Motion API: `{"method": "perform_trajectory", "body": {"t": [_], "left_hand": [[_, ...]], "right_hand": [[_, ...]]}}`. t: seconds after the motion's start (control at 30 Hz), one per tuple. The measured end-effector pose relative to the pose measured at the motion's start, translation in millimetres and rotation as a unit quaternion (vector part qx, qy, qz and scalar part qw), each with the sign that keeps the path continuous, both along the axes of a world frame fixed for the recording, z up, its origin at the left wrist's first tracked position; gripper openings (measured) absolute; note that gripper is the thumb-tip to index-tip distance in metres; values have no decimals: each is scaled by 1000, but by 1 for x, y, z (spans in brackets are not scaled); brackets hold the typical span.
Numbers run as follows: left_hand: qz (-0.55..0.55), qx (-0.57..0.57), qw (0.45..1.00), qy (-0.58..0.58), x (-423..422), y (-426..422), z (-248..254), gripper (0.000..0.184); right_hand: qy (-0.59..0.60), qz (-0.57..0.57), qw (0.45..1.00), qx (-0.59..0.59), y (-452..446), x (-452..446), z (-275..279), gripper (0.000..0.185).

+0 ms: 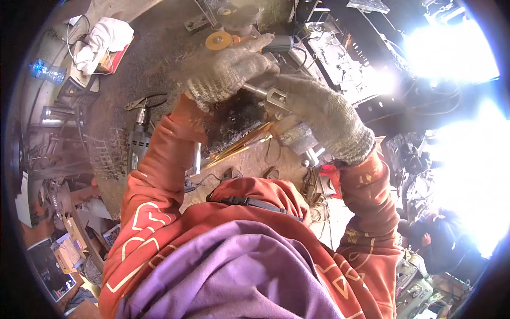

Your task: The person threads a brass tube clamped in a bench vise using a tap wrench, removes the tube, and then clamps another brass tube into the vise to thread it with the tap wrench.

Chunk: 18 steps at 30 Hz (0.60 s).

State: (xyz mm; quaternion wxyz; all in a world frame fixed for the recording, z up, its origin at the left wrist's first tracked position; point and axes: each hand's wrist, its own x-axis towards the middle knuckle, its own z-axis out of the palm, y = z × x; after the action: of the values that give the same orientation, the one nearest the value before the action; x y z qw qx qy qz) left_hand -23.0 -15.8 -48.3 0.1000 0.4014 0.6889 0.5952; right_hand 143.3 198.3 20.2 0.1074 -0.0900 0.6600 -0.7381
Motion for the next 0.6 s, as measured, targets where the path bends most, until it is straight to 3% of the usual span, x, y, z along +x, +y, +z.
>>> {"method": "perform_trajectory", "body": {"t": [0.07, 0.1, 0.13, 0.2, 0.27, 0.37, 0.43, 0.47, 0.5, 0.53, 0.57, 0.6], "left_hand": [[-63, -17, 998, 26, -6, -2, 3, 52], [-62, -17, 998, 26, -12, 2, 0, 52], [-45, -20, 994, 101, -19, 9, -6, 49], [-1, -15, 996, 93, -29, 29, -22, 37], [-46, 26, 991, 121, -42, 45, -28, 35], [-177, 126, 974, -62, -60, 68, -36, 35], [-115, 33, 989, 92, -50, 64, -9, 34], [2, 9, 1000, 22, -27, 58, 2, 30], [6, 8, 1000, 25, -4, 48, 11, 30], [129, -13, 992, 12, 14, 38, 18, 31], [250, -30, 968, 1, 34, 29, 23, 33], [313, -12, 950, 9, 56, 22, 26, 34]], "right_hand": [[20, 28, 992, -124, -1, 4, -11, 39], [13, -32, 998, -54, -2, 11, -13, 38], [11, -61, 998, -18, -3, 16, -12, 38], [18, -132, 989, 69, -12, 25, -11, 37], [28, -172, 977, 120, -28, 32, -11, 37], [134, -244, 879, 388, -49, 39, -10, 43], [248, -205, 822, 469, -46, 39, -10, 43], [171, -213, 882, 383, -49, 41, 1, 45], [91, -214, 928, 292, -51, 40, 10, 48], [40, -190, 953, 231, -39, 34, 8, 53], [67, -150, 977, 135, -38, 25, 26, 51], [109, -165, 956, 218, -34, 8, 27, 48]]}}
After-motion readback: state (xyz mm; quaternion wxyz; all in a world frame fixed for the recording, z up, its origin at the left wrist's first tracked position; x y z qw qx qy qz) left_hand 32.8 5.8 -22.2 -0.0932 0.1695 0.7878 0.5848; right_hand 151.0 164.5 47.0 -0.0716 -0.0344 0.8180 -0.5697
